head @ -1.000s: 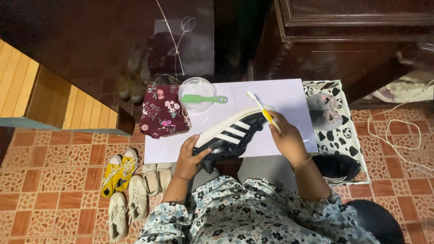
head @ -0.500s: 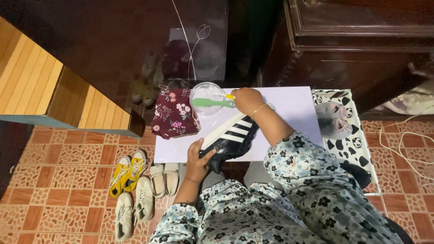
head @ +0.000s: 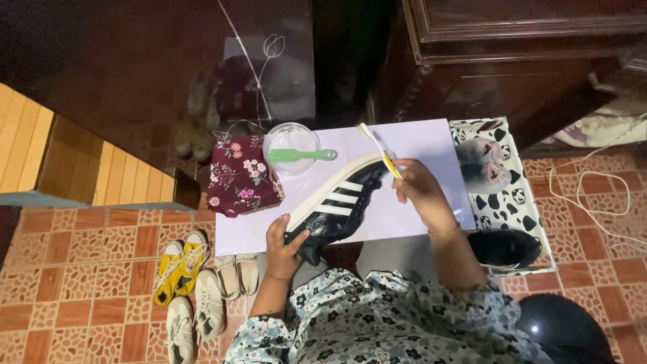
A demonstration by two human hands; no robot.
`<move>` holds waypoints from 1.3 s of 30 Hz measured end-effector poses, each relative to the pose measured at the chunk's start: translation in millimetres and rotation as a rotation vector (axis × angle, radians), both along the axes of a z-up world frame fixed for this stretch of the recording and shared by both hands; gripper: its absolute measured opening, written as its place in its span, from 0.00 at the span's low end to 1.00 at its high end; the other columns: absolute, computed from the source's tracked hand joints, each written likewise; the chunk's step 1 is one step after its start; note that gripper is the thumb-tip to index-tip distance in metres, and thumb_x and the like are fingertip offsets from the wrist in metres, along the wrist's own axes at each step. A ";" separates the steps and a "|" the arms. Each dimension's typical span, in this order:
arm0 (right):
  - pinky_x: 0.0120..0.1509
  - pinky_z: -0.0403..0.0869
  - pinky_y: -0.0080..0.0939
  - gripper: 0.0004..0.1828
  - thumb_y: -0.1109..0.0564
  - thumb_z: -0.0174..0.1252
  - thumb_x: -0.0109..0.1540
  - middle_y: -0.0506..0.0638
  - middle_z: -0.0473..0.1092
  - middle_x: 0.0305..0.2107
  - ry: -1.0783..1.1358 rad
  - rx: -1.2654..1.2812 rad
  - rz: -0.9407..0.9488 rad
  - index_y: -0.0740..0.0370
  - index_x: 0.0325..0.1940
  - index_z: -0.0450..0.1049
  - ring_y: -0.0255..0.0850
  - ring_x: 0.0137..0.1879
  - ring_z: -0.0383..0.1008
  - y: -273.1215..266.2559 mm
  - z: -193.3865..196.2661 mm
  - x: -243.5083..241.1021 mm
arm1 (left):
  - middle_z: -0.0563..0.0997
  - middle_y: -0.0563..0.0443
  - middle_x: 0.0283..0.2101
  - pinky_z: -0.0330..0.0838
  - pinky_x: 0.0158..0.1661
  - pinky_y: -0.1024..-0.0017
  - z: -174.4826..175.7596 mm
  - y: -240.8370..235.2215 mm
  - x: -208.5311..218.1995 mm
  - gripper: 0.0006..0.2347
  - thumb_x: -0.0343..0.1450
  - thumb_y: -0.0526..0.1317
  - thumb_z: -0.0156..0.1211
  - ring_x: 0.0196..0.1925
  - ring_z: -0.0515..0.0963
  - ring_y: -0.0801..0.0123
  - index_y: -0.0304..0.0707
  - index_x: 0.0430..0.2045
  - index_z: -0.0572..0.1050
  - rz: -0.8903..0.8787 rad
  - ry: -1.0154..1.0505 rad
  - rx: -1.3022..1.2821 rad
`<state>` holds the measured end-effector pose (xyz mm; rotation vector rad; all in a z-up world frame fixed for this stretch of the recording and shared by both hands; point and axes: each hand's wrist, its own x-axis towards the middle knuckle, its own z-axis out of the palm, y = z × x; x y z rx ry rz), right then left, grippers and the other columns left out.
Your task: The person scrubs a black sneaker with a green brush, then switches to a yellow toothbrush to clean the white sole and side stripes. The shoe is rotated to access different areas, and the person dips the brush into a small container of liquid during the process.
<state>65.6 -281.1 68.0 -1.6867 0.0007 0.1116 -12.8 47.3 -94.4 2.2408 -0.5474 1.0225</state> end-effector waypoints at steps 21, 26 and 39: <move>0.39 0.74 0.38 0.26 0.63 0.49 0.68 0.55 0.69 0.40 0.165 -0.304 -0.200 0.50 0.72 0.68 0.39 0.34 0.70 -25.3 -38.4 -53.0 | 0.68 0.38 0.65 0.68 0.58 0.45 -26.0 6.0 2.2 0.17 0.65 0.32 0.66 0.61 0.70 0.39 0.62 0.44 0.80 0.034 -0.005 -0.010; 0.59 0.74 0.51 0.27 0.59 0.52 0.67 0.60 0.72 0.50 0.094 -0.464 -0.101 0.41 0.71 0.69 0.52 0.54 0.74 12.2 10.8 -60.5 | 0.68 0.38 0.65 0.68 0.58 0.45 -27.5 6.9 1.2 0.17 0.65 0.33 0.66 0.62 0.70 0.38 0.62 0.44 0.80 0.031 0.001 -0.006; 0.69 0.69 0.55 0.28 0.59 0.49 0.68 0.59 0.70 0.57 0.006 -0.653 -0.114 0.43 0.73 0.65 0.56 0.66 0.70 9.3 -13.8 -67.1 | 0.68 0.38 0.65 0.68 0.58 0.45 -31.4 8.4 1.9 0.18 0.64 0.34 0.68 0.61 0.70 0.39 0.65 0.44 0.80 0.030 -0.005 -0.007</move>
